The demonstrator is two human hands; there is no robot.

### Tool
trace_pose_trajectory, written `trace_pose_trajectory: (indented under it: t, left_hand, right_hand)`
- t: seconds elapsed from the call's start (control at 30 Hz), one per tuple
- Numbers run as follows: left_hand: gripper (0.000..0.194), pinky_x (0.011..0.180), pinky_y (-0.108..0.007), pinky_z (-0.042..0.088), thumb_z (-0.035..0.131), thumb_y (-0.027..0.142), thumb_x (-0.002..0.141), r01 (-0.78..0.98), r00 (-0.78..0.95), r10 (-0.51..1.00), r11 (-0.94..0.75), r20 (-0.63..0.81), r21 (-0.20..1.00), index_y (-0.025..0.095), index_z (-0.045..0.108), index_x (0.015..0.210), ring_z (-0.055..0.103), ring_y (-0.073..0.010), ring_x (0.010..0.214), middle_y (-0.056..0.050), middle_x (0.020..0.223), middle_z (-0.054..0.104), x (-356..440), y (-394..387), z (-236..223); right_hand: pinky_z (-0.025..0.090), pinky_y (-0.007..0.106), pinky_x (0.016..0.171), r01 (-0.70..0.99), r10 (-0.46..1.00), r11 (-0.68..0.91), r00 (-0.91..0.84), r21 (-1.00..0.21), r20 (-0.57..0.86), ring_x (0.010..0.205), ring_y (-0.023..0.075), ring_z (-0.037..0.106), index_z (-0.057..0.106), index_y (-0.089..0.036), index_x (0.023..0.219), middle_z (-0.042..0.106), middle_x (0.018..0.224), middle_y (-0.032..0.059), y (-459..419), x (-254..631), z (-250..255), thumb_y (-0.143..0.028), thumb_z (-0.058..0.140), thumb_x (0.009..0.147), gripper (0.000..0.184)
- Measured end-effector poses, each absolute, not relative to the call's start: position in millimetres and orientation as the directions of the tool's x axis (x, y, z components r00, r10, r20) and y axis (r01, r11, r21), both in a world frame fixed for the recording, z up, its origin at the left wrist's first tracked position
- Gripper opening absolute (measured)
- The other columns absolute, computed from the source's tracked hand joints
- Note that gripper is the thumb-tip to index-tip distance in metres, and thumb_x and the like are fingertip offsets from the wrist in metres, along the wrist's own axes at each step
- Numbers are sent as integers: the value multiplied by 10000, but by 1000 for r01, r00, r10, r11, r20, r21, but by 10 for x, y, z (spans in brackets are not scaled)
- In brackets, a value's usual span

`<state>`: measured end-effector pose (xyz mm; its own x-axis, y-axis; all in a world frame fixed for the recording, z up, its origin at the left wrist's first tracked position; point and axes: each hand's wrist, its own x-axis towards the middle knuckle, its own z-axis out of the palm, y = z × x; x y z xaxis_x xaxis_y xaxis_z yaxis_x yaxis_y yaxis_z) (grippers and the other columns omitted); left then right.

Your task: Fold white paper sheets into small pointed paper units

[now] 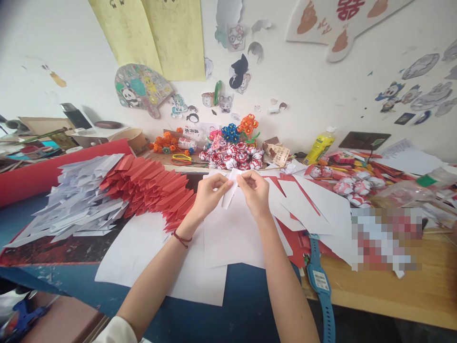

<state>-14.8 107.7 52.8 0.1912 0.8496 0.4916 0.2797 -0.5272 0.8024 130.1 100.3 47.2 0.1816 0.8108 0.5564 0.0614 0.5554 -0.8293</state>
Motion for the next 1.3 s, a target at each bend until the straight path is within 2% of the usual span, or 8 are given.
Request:
trace_pose_trajectory:
  t: [0.1,0.23,0.33,0.77,1.0,1.3]
  left_hand:
    - [311,589,-195,382,576,431,856,291,169,852,-524,496,801,148,624,735,562,-107,622,3,667,636,-148,1088,517]
    - [313,612,-193,412,570,448,858,222,250,848,-520,467,825,149,636,788,592,-114,651,-2,704,654,-139,1091,507]
    - [307,627,-196,421,564,435,863,215,246,844,-527,477,822,149,631,774,601,-119,666,-6,708,651,-131,1085,505]
    - [278,599,-203,421,581,425,851,136,337,821,-527,461,839,153,623,812,551,-104,605,3,659,610,-99,1111,462]
    - [296,524,-185,368,556,457,858,165,365,853,-455,374,875,166,606,869,508,-86,533,30,596,580,-72,1092,458]
    - [250,560,-193,407,554,418,873,185,392,834,-485,388,855,174,609,872,560,-96,533,32,571,601,-58,1073,455]
  right_hand:
    - [370,226,544,82,809,552,187,-830,557,562,94,460,579,-176,696,525,625,-33,1005,1304,473,-304,665,812,193]
    - [379,231,559,74,790,556,261,-828,554,571,96,464,583,-179,712,508,628,-39,1016,1321,463,-314,681,797,188]
    - [383,233,564,77,787,552,281,-830,549,572,98,466,589,-179,718,504,625,-40,1022,1334,456,-324,689,789,189]
    - [390,234,552,74,747,532,429,-844,508,564,101,480,606,-170,713,530,629,-31,1090,1371,403,-364,705,752,221]
    - [389,237,537,123,720,519,470,-846,511,562,106,479,612,-169,736,538,638,-26,1108,1359,383,-405,678,762,247]
    - [396,235,538,87,685,512,558,-855,467,571,106,487,626,-156,747,558,653,-14,1157,1397,345,-412,690,738,264]
